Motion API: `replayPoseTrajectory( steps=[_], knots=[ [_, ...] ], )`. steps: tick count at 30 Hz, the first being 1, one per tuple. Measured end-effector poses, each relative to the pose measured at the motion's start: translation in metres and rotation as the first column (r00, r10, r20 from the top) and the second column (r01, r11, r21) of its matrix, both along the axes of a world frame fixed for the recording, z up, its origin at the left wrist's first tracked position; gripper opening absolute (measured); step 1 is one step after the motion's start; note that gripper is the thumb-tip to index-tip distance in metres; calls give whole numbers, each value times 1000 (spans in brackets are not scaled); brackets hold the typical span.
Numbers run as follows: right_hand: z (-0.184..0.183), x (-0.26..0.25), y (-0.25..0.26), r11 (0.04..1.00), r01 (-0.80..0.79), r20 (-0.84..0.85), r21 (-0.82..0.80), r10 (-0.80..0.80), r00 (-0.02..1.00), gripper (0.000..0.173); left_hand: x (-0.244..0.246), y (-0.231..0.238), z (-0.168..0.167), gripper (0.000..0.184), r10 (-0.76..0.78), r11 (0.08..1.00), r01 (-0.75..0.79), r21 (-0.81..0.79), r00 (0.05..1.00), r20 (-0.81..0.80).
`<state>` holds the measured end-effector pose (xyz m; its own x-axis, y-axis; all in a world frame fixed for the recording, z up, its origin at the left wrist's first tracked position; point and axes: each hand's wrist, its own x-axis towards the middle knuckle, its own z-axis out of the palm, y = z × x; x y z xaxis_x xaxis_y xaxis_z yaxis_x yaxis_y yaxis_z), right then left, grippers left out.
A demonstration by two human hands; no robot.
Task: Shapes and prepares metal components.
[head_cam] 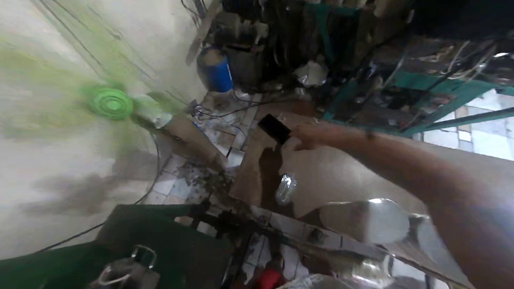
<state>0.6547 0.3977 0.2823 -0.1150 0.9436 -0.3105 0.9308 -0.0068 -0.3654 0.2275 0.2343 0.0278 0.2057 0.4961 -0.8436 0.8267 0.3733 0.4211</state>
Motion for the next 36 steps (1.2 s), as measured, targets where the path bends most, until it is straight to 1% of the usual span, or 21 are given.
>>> replayPoseTrajectory(
  steps=[1,2,3,4,5,7,8,9,11,13,15,17,19,21,23,25,27,28,31,33,36],
  knots=[
    [26,-5,-31,989,23,-3,145,-23,1000,44,26,20,24,49,-34,999,33,-41,999,-23],
    [80,-24,-54,982,186,59,-34,-184,981,45,41,32,31,48,-57,997,54,-58,998,-38],
    [117,-38,-67,903,385,108,-189,-371,922,47,42,37,14,46,-94,995,94,-22,995,-16],
    [125,-34,-81,830,517,105,-212,-506,856,48,40,41,-7,46,-129,992,129,18,991,21],
    [114,-10,-107,821,557,55,-124,-555,830,47,46,49,-18,45,-158,986,153,68,985,73],
    [60,64,-192,854,444,-91,270,-436,895,47,76,64,-3,44,-217,969,193,156,963,160],
    [40,88,-235,799,435,-145,416,-414,899,51,95,72,12,45,-249,957,206,205,945,214],
    [29,96,-272,727,485,-189,486,-455,870,53,114,79,31,47,-271,947,203,248,920,283],
    [13,82,-330,641,637,-232,428,-603,763,50,148,89,75,45,-343,913,213,348,863,371],
    [-12,65,-363,638,683,-182,355,-669,720,44,184,91,119,36,-453,848,255,464,802,388],
    [-43,60,-374,711,639,-95,292,-643,760,51,213,88,147,31,-554,781,268,564,714,428],
    [-72,61,-375,810,504,-20,298,-523,852,61,239,79,160,21,-663,707,263,657,569,486],
    [-90,63,-370,862,438,-4,256,-453,892,60,265,65,169,21,-761,625,301,720,439,477],
    [-105,64,-369,871,423,-41,251,-427,903,48,287,49,178,26,-838,520,378,766,398,372],
    [-115,72,-375,863,389,-89,321,-382,920,41,309,30,184,32,-889,396,470,788,411,202],
    [-114,78,-379,865,392,-174,313,-353,919,44,331,10,189,43,-913,293,644,706,407,8],
    [-108,81,-379,876,405,-244,261,-346,906,46,356,2,191,54,-937,208,855,475,314,-154],
    [-105,82,-380,884,400,-260,241,-339,904,48,363,5,184,54,-947,173,891,420,267,-177],
    [-102,83,-380,895,393,-298,212,-324,898,54,370,33,174,31,-985,164,905,393,170,19],
    [-100,86,-379,899,392,-333,195,-316,889,55,374,51,176,31,-957,206,935,290,130,259],
    [-100,86,-380,899,392,-343,197,-312,886,55,374,64,167,39,-872,264,944,195,148,466]
  ],
)
